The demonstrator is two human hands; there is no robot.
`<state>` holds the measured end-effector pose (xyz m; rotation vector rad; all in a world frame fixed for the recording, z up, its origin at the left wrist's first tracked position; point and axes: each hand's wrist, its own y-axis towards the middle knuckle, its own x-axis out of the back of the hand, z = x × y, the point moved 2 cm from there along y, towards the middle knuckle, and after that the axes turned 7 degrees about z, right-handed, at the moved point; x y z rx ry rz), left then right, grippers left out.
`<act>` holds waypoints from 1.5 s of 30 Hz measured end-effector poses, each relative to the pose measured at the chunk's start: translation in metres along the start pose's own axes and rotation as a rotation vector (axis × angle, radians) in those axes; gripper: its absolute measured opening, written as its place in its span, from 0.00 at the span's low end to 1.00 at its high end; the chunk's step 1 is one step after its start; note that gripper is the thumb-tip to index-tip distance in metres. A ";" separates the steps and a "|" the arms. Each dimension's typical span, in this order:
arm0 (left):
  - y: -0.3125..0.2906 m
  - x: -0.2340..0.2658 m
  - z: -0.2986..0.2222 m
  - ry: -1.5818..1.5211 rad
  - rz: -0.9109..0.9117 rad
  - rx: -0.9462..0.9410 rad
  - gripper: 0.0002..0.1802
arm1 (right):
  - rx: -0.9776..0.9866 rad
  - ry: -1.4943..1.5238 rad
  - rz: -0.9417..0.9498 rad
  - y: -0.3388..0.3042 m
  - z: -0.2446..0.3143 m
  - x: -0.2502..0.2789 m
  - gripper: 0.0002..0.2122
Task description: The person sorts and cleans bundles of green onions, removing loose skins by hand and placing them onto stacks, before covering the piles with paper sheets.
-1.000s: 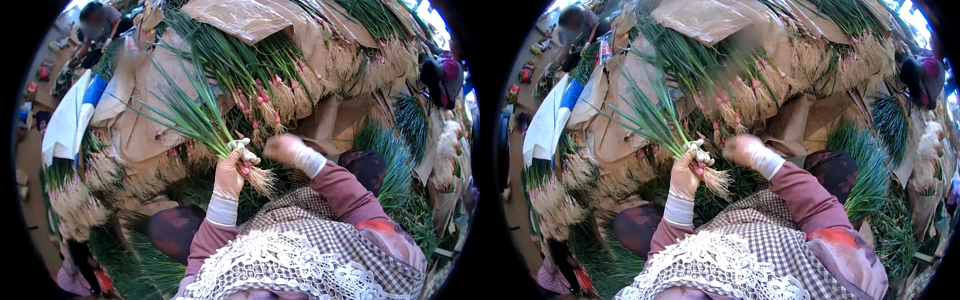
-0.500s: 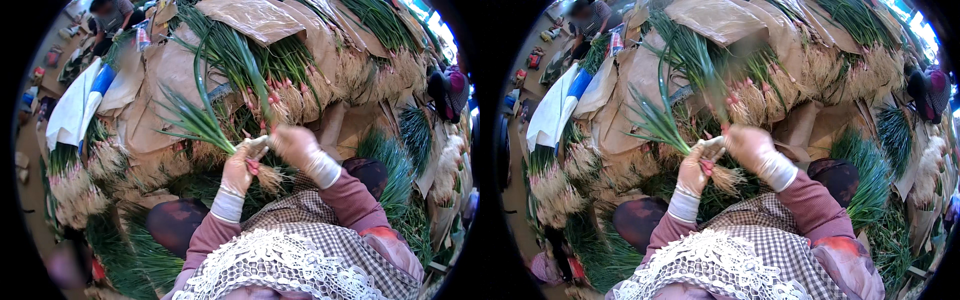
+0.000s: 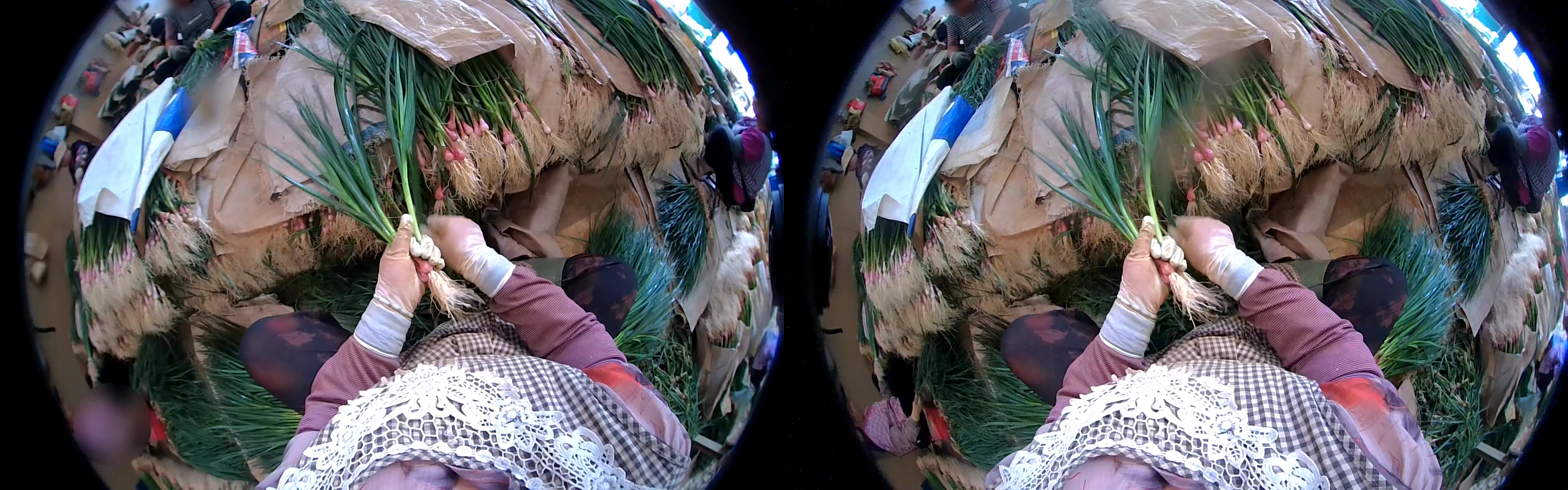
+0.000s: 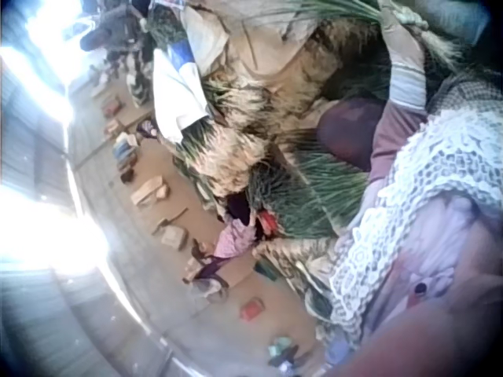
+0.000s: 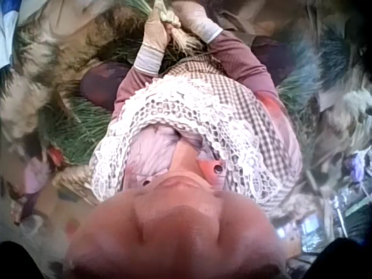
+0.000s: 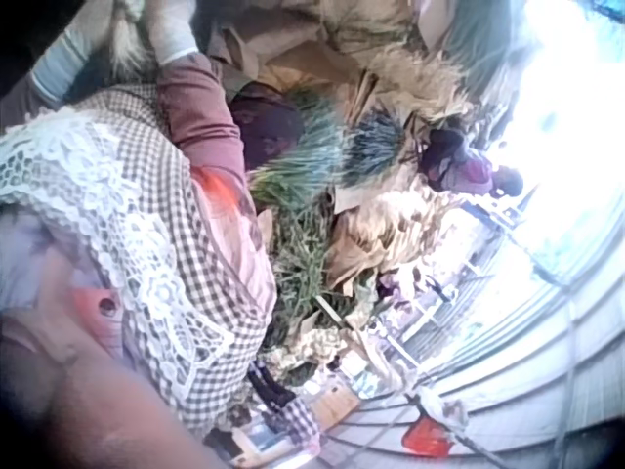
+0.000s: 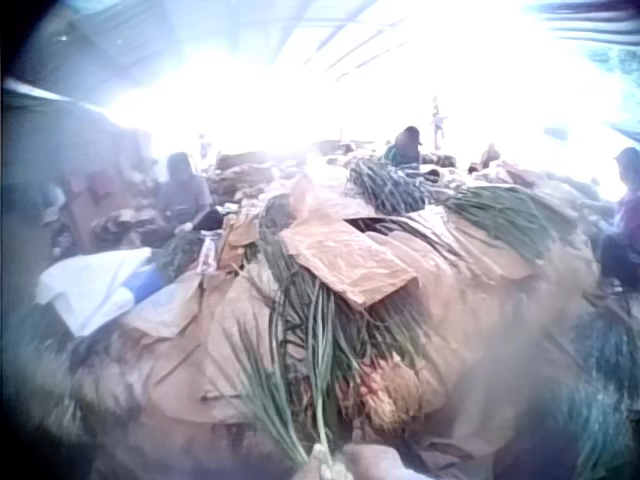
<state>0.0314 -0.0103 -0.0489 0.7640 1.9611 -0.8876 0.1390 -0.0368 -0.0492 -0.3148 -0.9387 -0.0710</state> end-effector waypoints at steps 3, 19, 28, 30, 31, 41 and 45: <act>-0.012 -0.030 -0.010 0.029 0.064 -0.099 0.25 | -0.139 -0.144 0.264 -0.001 -0.017 -0.009 0.15; -0.018 -0.034 -0.037 0.170 0.270 -0.262 0.14 | 0.045 0.082 -0.217 0.030 -0.016 0.112 0.11; -0.001 -0.011 -0.016 0.206 -0.056 -0.172 0.18 | 0.180 0.715 0.059 0.006 -0.018 0.038 0.18; -0.006 -0.016 -0.013 0.137 -0.014 -0.135 0.17 | 0.020 1.019 0.181 0.017 -0.022 0.035 0.17; -0.006 -0.008 -0.014 0.130 0.040 -0.130 0.17 | 0.040 1.298 0.392 0.023 -0.011 0.024 0.16; -0.021 -0.038 -0.015 0.012 0.023 -0.207 0.19 | -0.006 -0.378 0.611 0.022 -0.016 -0.018 0.14; -0.011 -0.004 -0.017 0.094 -0.156 -0.141 0.11 | 0.038 0.002 -0.178 0.016 -0.004 0.047 0.13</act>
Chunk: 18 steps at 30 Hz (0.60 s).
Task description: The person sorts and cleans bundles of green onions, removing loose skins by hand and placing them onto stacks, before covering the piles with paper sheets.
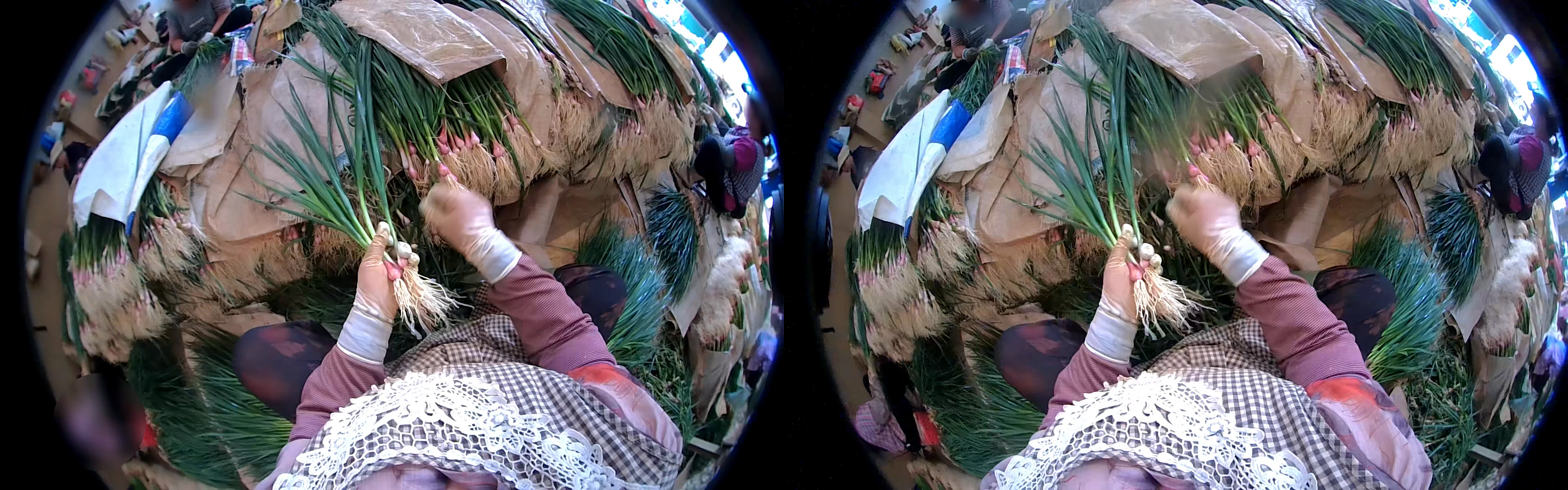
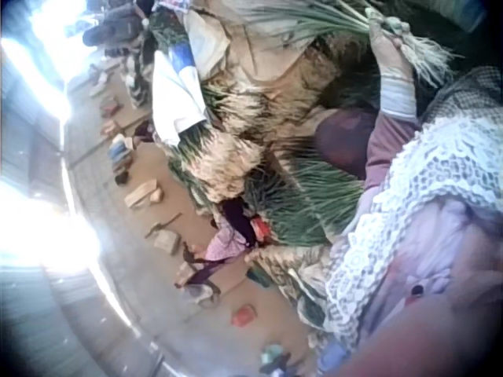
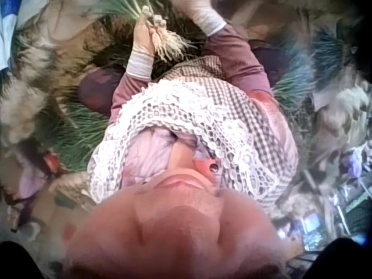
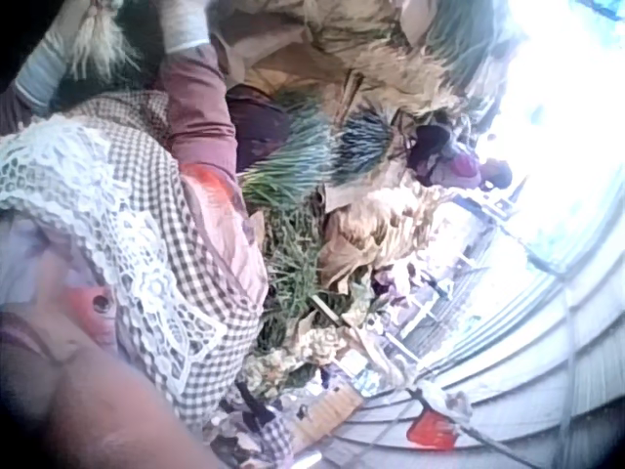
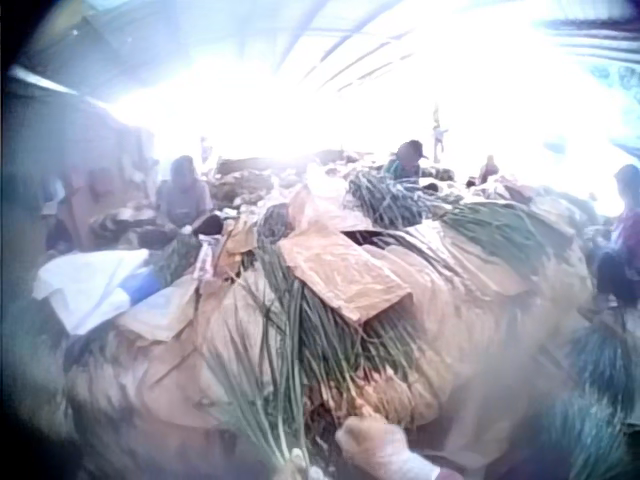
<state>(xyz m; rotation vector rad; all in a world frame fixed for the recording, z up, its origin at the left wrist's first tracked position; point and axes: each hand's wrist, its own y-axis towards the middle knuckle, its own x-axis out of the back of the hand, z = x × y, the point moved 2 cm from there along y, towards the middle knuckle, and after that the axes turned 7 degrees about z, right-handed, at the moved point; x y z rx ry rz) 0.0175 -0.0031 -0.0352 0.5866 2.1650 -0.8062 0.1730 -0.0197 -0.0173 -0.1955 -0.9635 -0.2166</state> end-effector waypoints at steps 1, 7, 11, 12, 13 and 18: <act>0.000 0.000 0.001 0.025 -0.038 0.048 0.12 | -0.073 0.103 -0.135 0.008 -0.001 0.018 0.12; -0.003 -0.013 0.012 -0.013 0.399 0.110 0.14 | 0.067 -0.111 -0.088 0.036 -0.026 0.038 0.10; -0.002 -0.017 0.001 -0.031 0.354 0.113 0.16 | -0.041 -0.215 -0.048 0.005 0.019 0.070 0.09; 0.001 -0.017 0.001 -0.045 0.285 0.116 0.17 | 0.013 -0.230 -0.041 -0.004 0.025 0.064 0.08; 0.006 -0.019 0.006 -0.064 0.225 0.131 0.17 | 0.054 -0.252 -0.038 -0.015 0.026 0.059 0.08; 0.010 -0.004 0.007 0.056 0.197 0.100 0.14 | 0.331 0.199 0.637 -0.045 0.010 0.020 0.12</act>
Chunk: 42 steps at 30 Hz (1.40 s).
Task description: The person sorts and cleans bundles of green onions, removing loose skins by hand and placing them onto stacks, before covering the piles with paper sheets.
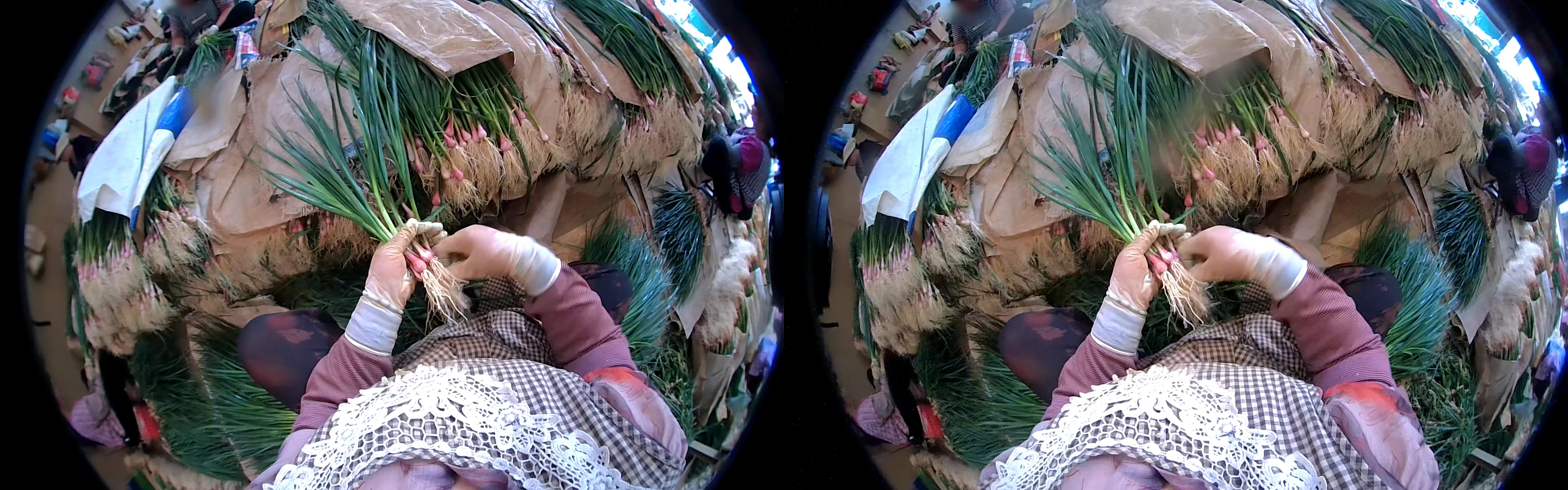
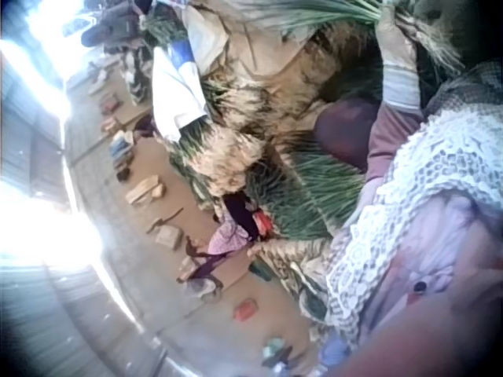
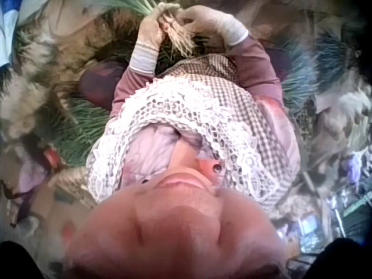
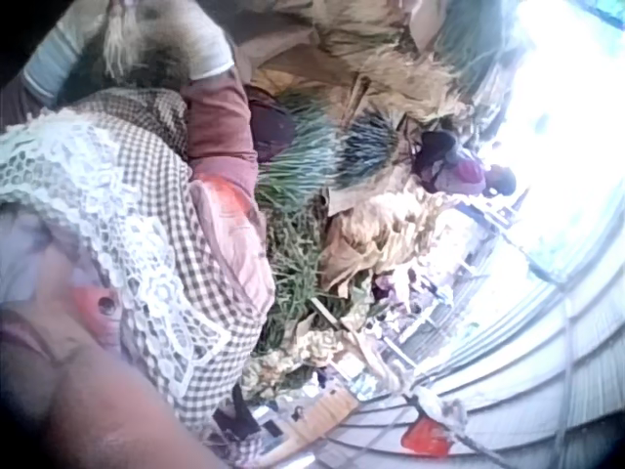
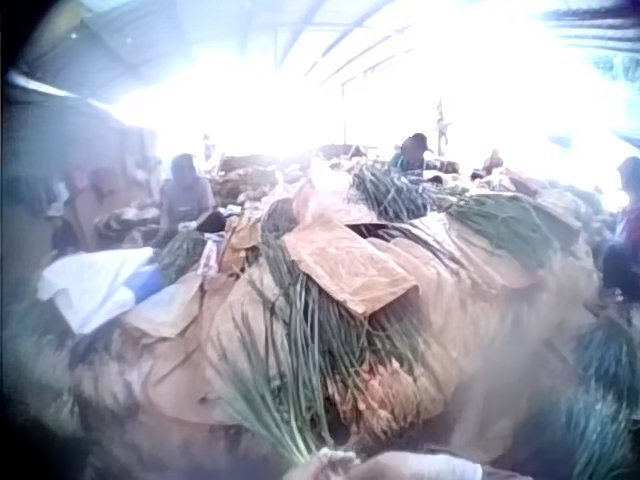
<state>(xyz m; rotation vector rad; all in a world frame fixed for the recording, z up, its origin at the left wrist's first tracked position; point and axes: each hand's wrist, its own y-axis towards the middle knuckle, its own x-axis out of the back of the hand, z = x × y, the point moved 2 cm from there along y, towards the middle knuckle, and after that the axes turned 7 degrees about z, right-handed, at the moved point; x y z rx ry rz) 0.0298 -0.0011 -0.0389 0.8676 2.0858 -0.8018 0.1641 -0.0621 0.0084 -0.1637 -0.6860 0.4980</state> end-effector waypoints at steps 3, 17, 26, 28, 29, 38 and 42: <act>0.003 0.004 0.007 -0.150 0.050 -0.018 0.12 | -0.111 0.854 0.113 0.000 -0.057 -0.018 0.24; -0.015 -0.024 -0.014 -0.205 -0.009 -0.169 0.14 | -0.304 -0.343 0.132 0.045 -0.032 -0.027 0.14; -0.006 -0.011 -0.002 -0.141 0.268 0.001 0.13 | -0.545 -0.630 -1.108 -0.004 -0.099 0.103 0.10; -0.010 -0.022 -0.012 -0.158 0.352 -0.004 0.11 | -0.534 -0.726 -1.047 0.000 -0.117 0.106 0.10; -0.011 -0.015 -0.014 -0.133 0.367 -0.054 0.11 | -0.478 -0.464 -1.002 0.001 -0.099 0.108 0.11; 0.005 0.002 -0.004 0.051 0.137 0.071 0.17 | -0.080 -0.189 -0.288 0.003 -0.002 0.005 0.10; 0.004 -0.001 0.005 -0.099 0.023 0.002 0.12 | -0.088 0.604 -0.278 0.006 -0.045 0.006 0.15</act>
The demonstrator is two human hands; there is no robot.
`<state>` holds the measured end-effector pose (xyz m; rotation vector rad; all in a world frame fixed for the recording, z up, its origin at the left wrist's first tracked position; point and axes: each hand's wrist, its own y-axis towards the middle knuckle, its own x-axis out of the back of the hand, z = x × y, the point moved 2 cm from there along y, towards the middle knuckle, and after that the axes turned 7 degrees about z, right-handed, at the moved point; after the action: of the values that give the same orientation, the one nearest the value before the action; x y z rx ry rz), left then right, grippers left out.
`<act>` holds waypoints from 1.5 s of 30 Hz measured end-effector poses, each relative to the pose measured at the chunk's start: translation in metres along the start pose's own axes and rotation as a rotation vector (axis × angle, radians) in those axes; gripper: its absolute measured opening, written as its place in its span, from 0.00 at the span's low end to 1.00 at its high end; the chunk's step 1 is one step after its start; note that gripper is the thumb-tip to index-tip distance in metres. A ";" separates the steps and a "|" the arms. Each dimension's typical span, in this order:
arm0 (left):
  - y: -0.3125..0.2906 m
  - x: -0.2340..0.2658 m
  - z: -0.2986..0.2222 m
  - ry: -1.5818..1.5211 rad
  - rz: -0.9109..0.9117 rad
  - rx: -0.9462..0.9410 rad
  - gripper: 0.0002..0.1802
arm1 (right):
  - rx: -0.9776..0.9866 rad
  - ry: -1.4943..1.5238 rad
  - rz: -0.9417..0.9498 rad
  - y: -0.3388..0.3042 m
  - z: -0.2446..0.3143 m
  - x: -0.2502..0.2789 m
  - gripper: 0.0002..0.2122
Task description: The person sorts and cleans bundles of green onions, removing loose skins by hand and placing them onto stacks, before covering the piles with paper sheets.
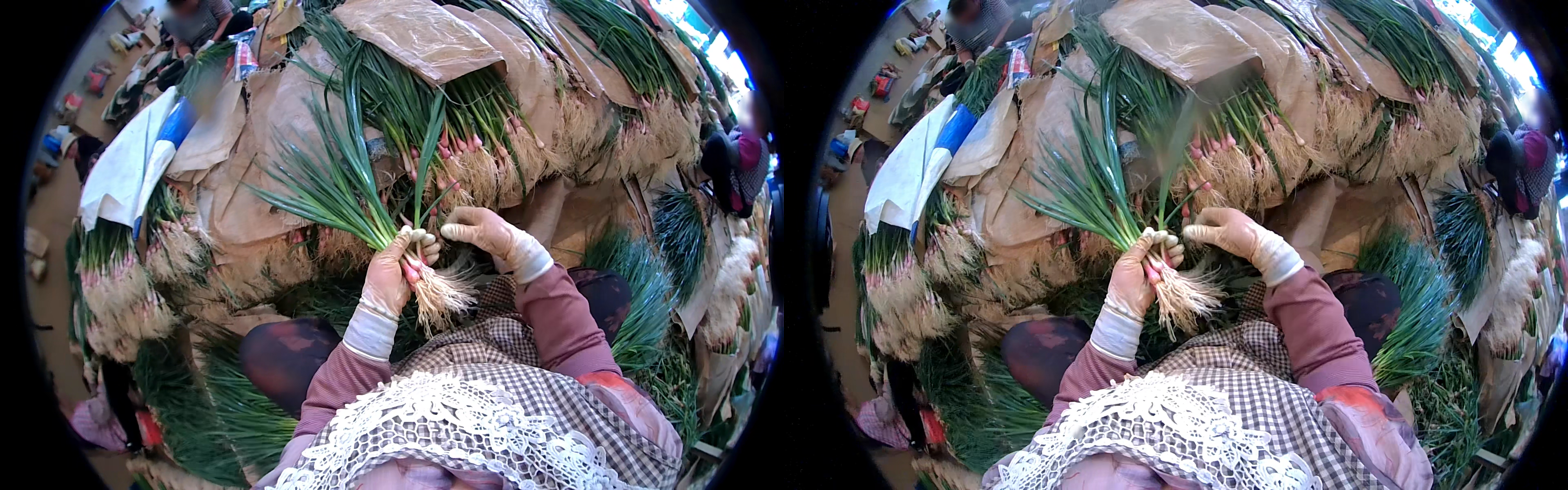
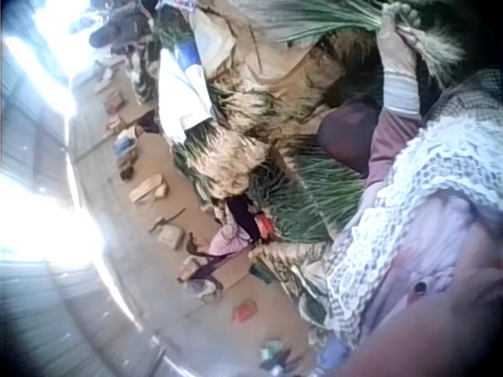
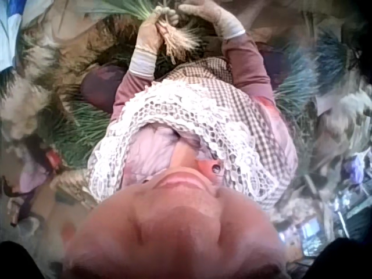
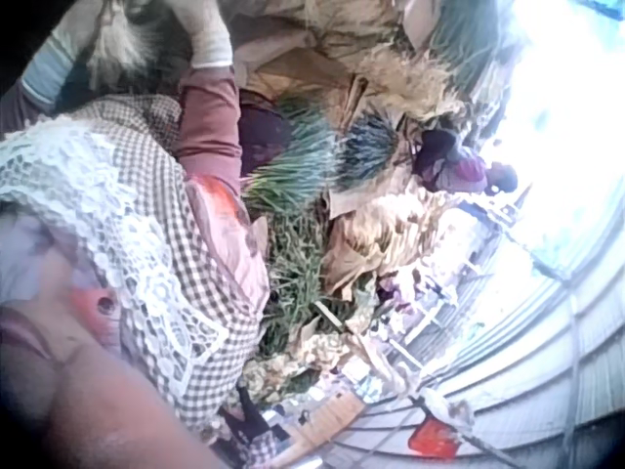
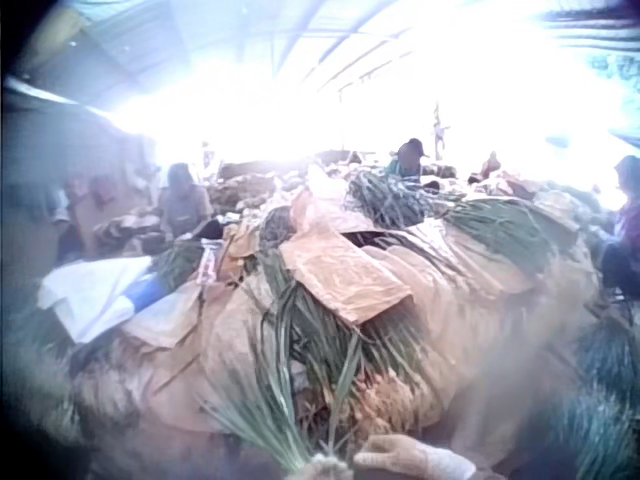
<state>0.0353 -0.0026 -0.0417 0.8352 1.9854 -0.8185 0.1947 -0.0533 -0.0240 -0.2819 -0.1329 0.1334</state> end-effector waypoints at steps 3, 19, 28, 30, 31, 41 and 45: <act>-0.005 -0.008 0.001 -0.143 0.016 0.005 0.13 | 0.106 0.528 0.014 0.024 0.008 -0.031 0.16; -0.016 -0.010 -0.035 -0.144 0.137 -0.230 0.16 | 0.163 -0.864 -0.823 0.032 0.030 0.019 0.10; -0.027 -0.041 -0.044 0.121 0.457 -0.387 0.18 | -0.135 -0.683 -0.508 0.041 0.030 0.033 0.15; -0.021 -0.029 -0.047 0.142 0.392 -0.352 0.19 | -0.141 -0.746 -0.447 0.050 0.026 0.021 0.17; -0.019 -0.027 -0.046 0.139 0.285 -0.391 0.16 | -0.123 -0.805 -0.423 0.057 0.021 0.017 0.14; -0.001 -0.002 -0.018 -0.008 -0.114 -0.167 0.12 | 0.232 -0.746 -0.387 0.004 0.039 -0.031 0.07; -0.005 0.007 -0.011 0.107 -0.068 -0.121 0.15 | 0.107 -0.816 -0.167 0.007 0.015 -0.032 0.10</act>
<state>0.0241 0.0049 -0.0414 0.7589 2.1447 -0.6965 0.1606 -0.0479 -0.0153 -0.0937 -0.9542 0.0827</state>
